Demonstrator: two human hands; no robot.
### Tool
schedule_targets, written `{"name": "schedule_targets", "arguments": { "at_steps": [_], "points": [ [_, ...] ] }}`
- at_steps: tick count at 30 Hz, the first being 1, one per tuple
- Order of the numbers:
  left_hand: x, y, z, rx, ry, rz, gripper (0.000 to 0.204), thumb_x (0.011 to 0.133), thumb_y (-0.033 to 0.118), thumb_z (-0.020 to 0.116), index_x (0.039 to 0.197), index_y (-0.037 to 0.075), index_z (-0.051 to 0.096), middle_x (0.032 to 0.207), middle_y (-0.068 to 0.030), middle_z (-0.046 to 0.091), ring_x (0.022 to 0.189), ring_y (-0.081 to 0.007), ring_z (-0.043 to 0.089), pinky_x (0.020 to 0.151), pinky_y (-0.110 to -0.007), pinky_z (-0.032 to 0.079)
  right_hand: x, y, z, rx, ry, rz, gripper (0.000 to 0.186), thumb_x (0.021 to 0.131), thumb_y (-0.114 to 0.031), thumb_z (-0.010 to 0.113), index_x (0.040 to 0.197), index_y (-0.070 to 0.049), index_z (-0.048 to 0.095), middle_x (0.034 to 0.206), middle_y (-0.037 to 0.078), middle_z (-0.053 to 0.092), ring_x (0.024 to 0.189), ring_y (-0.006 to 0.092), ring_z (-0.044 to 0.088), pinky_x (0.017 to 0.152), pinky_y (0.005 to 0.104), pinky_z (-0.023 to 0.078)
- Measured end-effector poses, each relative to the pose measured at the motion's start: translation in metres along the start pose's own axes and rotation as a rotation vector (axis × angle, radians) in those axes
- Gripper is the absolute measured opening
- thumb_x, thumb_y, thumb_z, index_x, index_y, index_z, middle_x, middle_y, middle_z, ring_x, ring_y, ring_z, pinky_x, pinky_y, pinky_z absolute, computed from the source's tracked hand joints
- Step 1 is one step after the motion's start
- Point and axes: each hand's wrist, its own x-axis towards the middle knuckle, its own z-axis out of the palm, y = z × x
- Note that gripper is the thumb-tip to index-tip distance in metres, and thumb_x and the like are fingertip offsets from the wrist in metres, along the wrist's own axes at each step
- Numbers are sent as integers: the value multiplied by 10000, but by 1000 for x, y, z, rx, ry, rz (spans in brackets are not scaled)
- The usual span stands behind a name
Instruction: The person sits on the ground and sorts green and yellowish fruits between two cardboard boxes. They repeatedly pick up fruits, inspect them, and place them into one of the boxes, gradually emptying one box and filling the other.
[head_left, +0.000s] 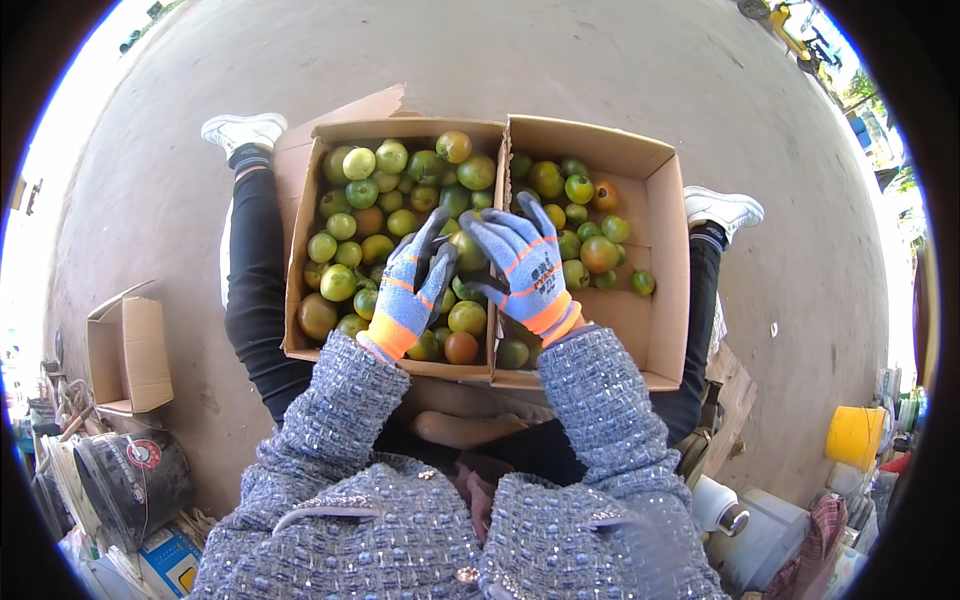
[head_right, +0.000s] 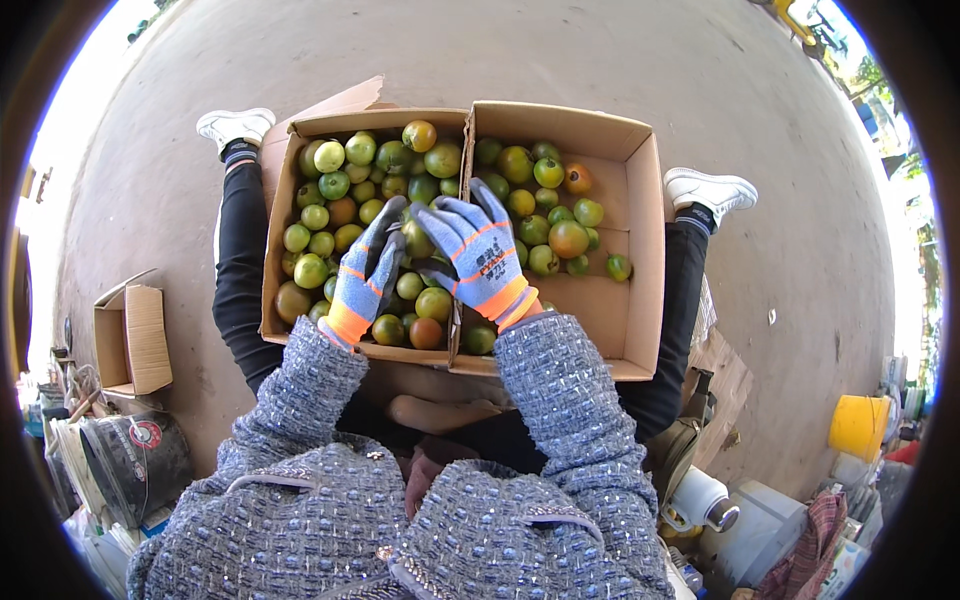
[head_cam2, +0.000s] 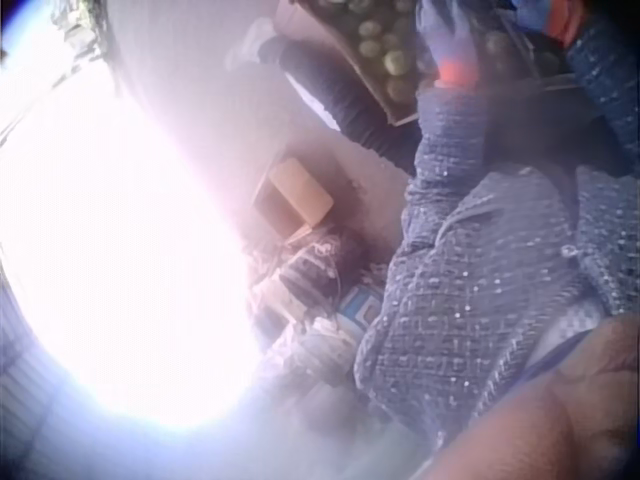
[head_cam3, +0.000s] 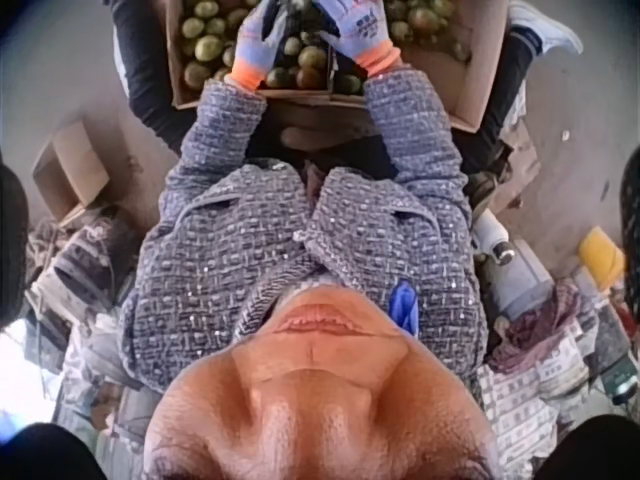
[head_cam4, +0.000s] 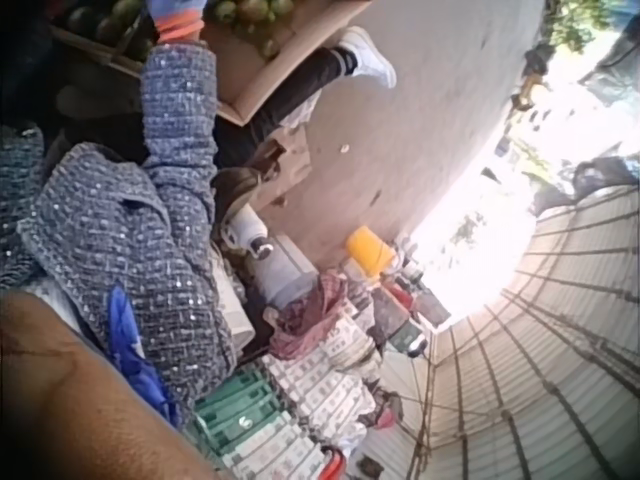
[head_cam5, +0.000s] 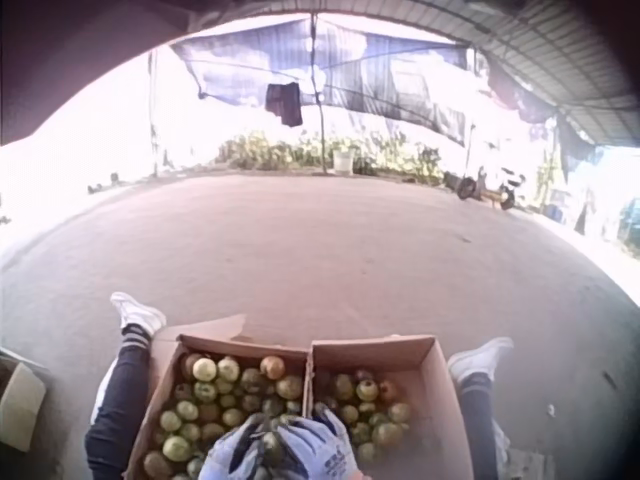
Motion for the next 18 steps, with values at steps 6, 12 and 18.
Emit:
{"name": "schedule_targets", "arguments": {
  "at_steps": [6, 12, 18],
  "points": [
    [-7, 12, -63, 1346, -338, 180, 541, 820, 375, 656, 1291, 133, 548, 1250, -75, 591, 1240, -278, 470, 1115, -492, 226, -5, 39, -12, -427, 493, 443, 699, 783, -367, 710, 1343, -28, 464, 1288, 98, 541, 1201, 293, 476, 1064, 521, 273],
    [-23, 7, -77, 1481, -514, 39, 500, 859, 410, 582, 1281, 142, 561, 1279, -79, 575, 1315, -294, 404, 1130, -555, 150, -8, 35, -1, -373, 397, 390, 707, 801, -375, 683, 1369, -32, 439, 1344, 136, 492, 1242, 336, 432, 1073, 515, 275],
    [-31, 4, -85, 1406, -521, 165, 546, 840, 376, 613, 1311, 117, 522, 1264, -112, 573, 1316, -302, 396, 1139, -543, 148, -13, 38, 3, -268, 335, 337, 680, 790, -322, 695, 1362, -43, 454, 1321, 139, 509, 1220, 332, 449, 1072, 492, 290]
  ]
}}
